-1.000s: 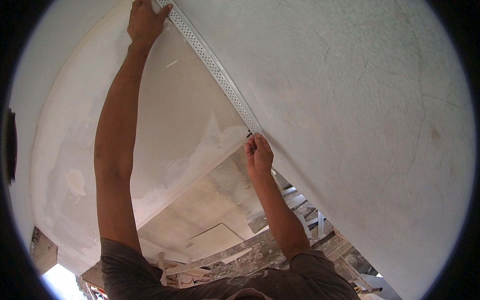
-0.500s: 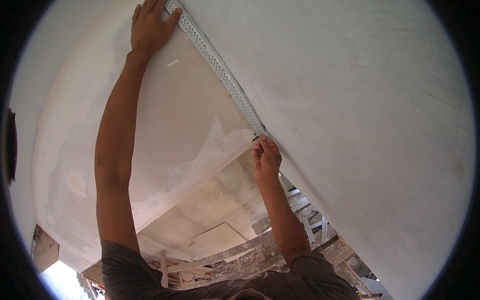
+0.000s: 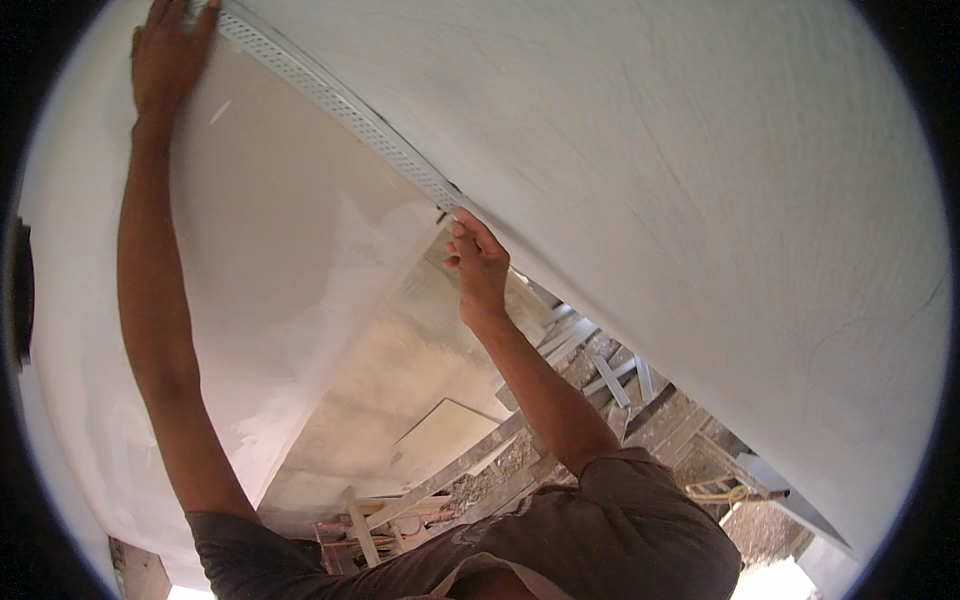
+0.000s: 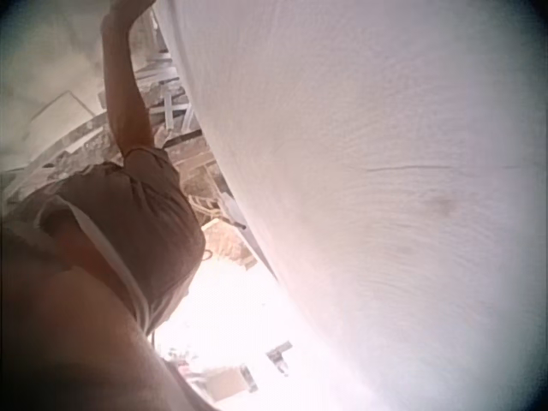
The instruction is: The person measures and cuts a metal corner bead using snips, then fits the corner bead onto a wall edge on a construction site.
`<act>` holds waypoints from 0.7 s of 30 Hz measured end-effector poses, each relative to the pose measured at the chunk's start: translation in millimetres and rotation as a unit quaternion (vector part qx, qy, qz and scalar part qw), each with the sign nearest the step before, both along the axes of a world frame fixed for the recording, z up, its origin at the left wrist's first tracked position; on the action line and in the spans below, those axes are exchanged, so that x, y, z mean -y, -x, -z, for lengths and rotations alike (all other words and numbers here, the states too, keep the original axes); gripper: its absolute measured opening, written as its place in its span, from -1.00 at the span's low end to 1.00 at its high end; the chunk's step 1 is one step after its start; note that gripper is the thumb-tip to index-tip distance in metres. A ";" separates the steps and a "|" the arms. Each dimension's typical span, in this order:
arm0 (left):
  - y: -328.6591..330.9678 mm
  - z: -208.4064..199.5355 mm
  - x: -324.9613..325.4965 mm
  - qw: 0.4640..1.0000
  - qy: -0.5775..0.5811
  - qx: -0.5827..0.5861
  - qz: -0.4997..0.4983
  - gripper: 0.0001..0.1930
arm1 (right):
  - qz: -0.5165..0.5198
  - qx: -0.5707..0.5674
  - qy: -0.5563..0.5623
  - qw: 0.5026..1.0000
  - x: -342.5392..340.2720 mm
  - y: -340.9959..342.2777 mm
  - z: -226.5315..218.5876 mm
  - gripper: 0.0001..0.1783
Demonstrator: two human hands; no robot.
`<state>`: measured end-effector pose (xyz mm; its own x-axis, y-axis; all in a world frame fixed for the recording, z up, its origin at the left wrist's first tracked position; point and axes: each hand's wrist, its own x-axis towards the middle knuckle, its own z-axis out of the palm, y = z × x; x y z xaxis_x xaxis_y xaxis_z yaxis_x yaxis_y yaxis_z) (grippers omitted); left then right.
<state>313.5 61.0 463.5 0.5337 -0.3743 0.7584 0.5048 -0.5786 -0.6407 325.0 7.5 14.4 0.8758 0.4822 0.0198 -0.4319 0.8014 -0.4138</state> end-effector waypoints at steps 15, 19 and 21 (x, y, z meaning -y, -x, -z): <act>1.5 -7.9 11.0 0.996 0.007 -0.074 -0.044 -0.24 | 0.304 0.517 0.294 0.744 9.0 17.3 -36.2 -0.19; 0.7 -8.1 10.2 0.993 0.042 -0.084 -0.073 -0.14 | 0.295 0.520 0.317 0.736 11.1 13.7 -40.7 -0.16; 2.5 -9.1 5.6 0.986 0.064 -0.099 -0.114 -0.05 | 0.290 0.519 0.318 0.738 7.3 19.0 -35.6 -0.17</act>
